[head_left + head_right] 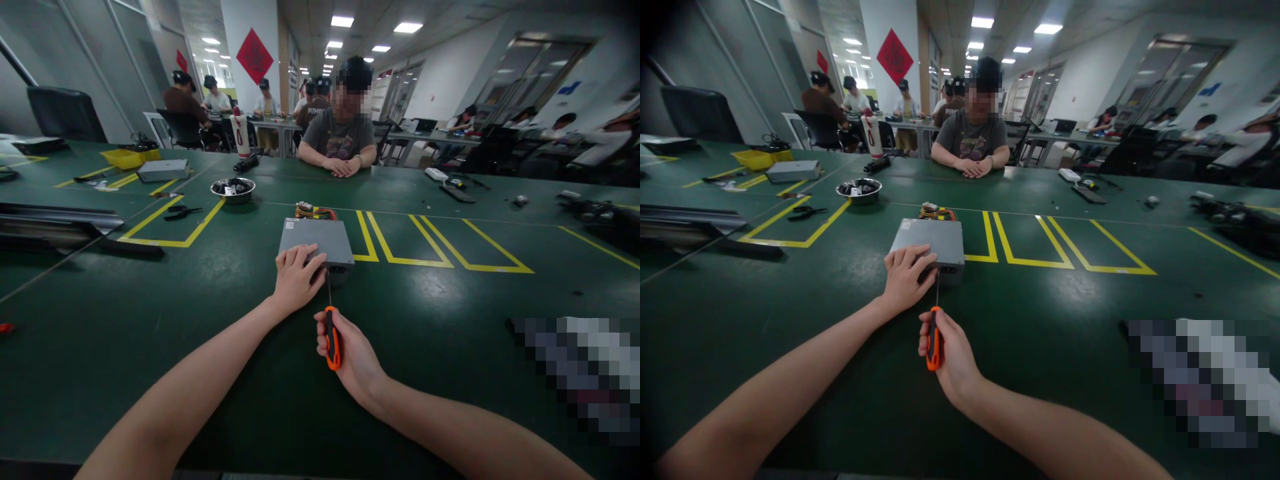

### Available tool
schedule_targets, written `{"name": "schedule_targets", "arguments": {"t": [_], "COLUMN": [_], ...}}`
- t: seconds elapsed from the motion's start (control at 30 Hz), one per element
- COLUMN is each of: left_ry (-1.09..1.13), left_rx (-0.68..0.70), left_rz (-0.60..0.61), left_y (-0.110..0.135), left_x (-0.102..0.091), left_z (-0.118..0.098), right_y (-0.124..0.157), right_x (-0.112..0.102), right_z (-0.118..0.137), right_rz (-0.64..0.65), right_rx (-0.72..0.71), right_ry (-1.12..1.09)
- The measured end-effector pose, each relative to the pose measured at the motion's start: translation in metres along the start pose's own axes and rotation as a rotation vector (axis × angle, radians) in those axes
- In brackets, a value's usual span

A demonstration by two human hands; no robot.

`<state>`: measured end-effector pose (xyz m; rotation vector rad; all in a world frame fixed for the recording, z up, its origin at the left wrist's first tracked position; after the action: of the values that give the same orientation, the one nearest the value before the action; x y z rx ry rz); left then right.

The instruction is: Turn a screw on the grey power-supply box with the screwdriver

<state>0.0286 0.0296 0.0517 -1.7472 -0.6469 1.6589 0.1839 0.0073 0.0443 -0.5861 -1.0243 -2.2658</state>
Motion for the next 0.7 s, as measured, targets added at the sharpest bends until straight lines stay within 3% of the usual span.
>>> {"name": "schedule_targets", "arguments": {"t": [0.13,0.3,0.4,0.47,0.6,0.67,0.7], "left_ry": [-0.006,0.024,0.058,0.08,0.111,0.124,0.129], "left_rx": [0.06,0.331,0.313,0.297,0.254,0.229,0.222], "left_rz": [-0.02,-0.033,-0.077,-0.081,-0.075,-0.065,-0.072], "left_y": [0.003,0.007,0.006,0.005,0.002,0.001,0.001], "left_x": [-0.001,0.002,0.005,0.006,0.003,0.001,0.001], "left_z": [0.0,-0.006,-0.007,-0.007,-0.007,-0.007,-0.007], "right_y": [0.0,0.001,-0.003,-0.006,0.0,0.01,0.014], "right_x": [-0.001,0.0,-0.002,-0.008,-0.034,-0.044,-0.048], "right_z": [0.002,0.004,0.014,0.029,0.062,0.071,0.07], "right_rz": [0.031,-0.014,-0.02,-0.071,-0.131,0.044,0.19], "right_rx": [0.019,0.024,-0.063,-0.294,-0.615,-1.072,-1.213], "right_ry": [-0.038,-0.051,0.178,0.527,0.69,1.246,1.513]}}
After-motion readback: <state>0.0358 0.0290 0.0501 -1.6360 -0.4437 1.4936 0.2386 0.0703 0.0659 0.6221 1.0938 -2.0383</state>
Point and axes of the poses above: each hand's wrist, its own y-axis away from the middle knuckle, its own x-axis out of the palm, z = x × y, the point moved 1 cm from there along -y, towards the middle knuckle, and after that the axes turned 8 degrees about x, right-handed, at the moved point
